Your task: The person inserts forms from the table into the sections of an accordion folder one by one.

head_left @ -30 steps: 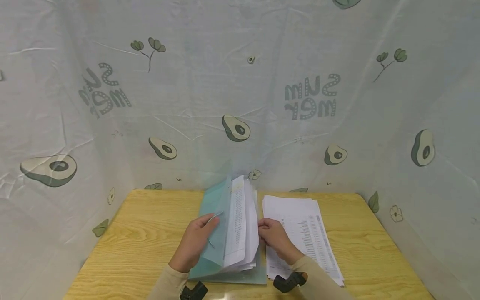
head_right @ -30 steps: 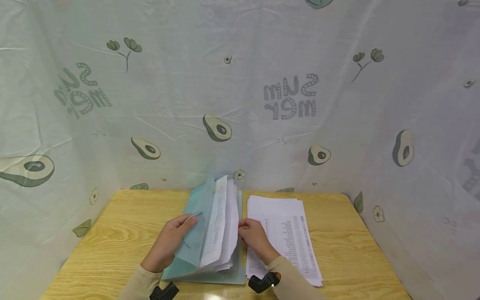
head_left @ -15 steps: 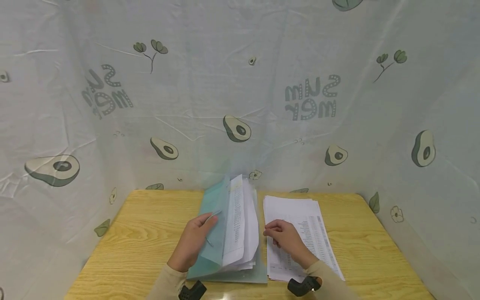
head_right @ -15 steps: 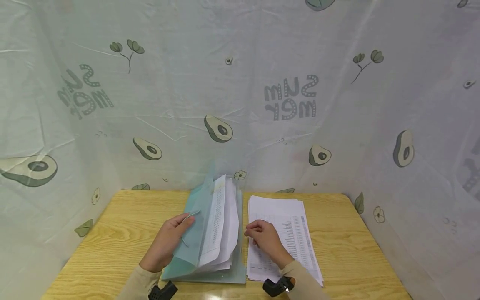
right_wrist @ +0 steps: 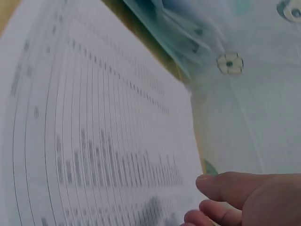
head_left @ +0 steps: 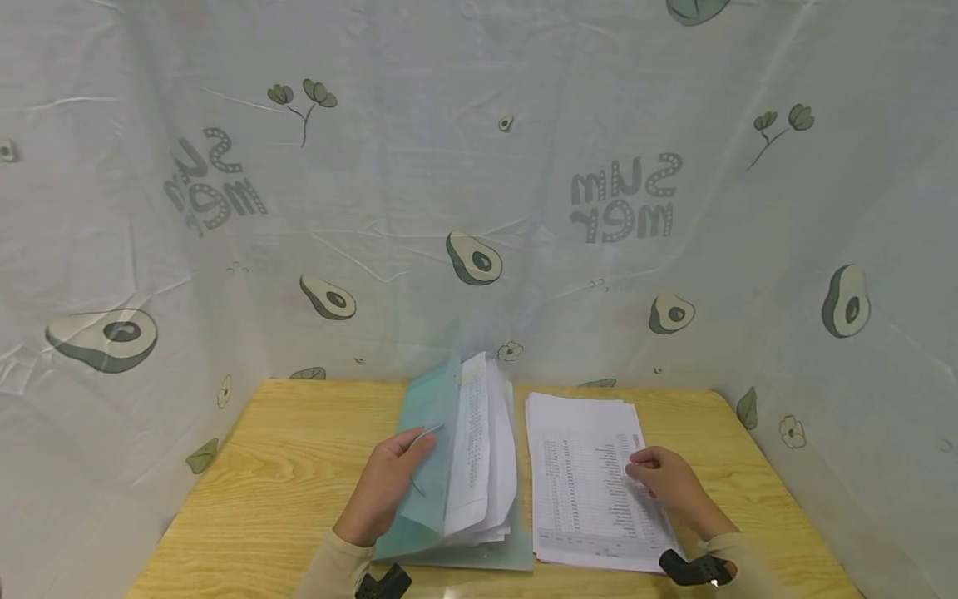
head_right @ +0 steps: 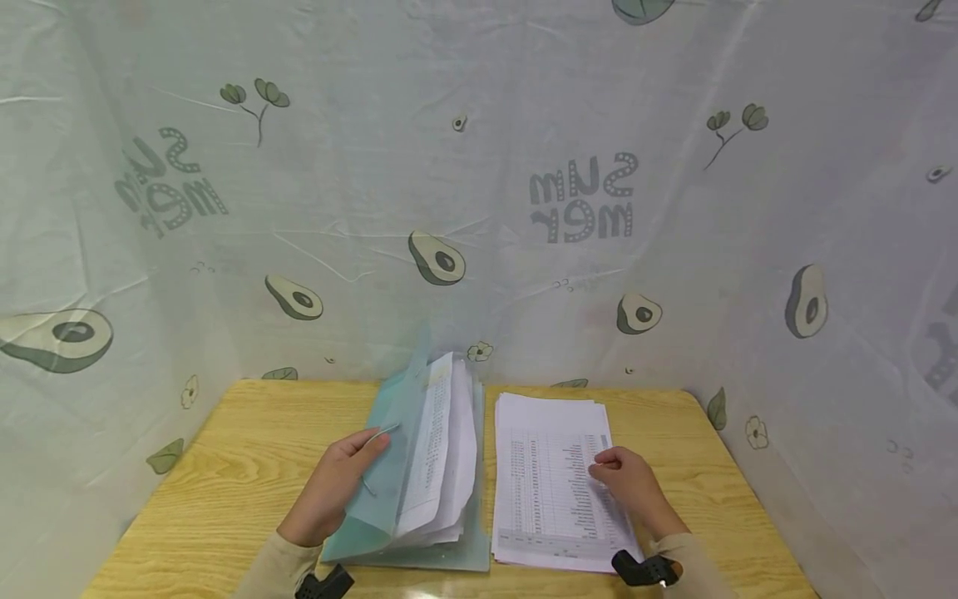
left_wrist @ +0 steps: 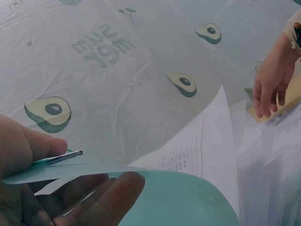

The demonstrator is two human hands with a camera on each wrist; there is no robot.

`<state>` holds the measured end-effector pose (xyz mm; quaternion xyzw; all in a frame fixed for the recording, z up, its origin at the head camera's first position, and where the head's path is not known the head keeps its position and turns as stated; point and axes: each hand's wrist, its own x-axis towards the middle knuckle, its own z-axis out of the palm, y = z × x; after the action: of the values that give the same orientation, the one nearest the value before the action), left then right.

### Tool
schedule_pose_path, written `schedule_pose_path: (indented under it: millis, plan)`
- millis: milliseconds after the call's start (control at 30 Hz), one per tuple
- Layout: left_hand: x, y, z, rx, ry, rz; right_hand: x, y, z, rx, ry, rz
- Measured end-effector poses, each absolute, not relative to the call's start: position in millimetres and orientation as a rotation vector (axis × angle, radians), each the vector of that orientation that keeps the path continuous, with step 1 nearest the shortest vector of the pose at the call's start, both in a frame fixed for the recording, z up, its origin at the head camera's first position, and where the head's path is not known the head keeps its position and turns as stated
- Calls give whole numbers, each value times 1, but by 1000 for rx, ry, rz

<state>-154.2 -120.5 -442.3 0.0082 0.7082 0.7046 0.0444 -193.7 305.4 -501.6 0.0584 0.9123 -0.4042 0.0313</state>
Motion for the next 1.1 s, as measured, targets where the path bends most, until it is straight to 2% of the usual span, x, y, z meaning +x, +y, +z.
schedule_pose_path:
  millis: [267,1100]
  plan:
    - [-155,-119,-445,25,2192,2132,-197,329,-512,303,2785,-1110]
    - [-157,-117,-451,51,2189,2123,-204,318,-518,415,2828,-1053]
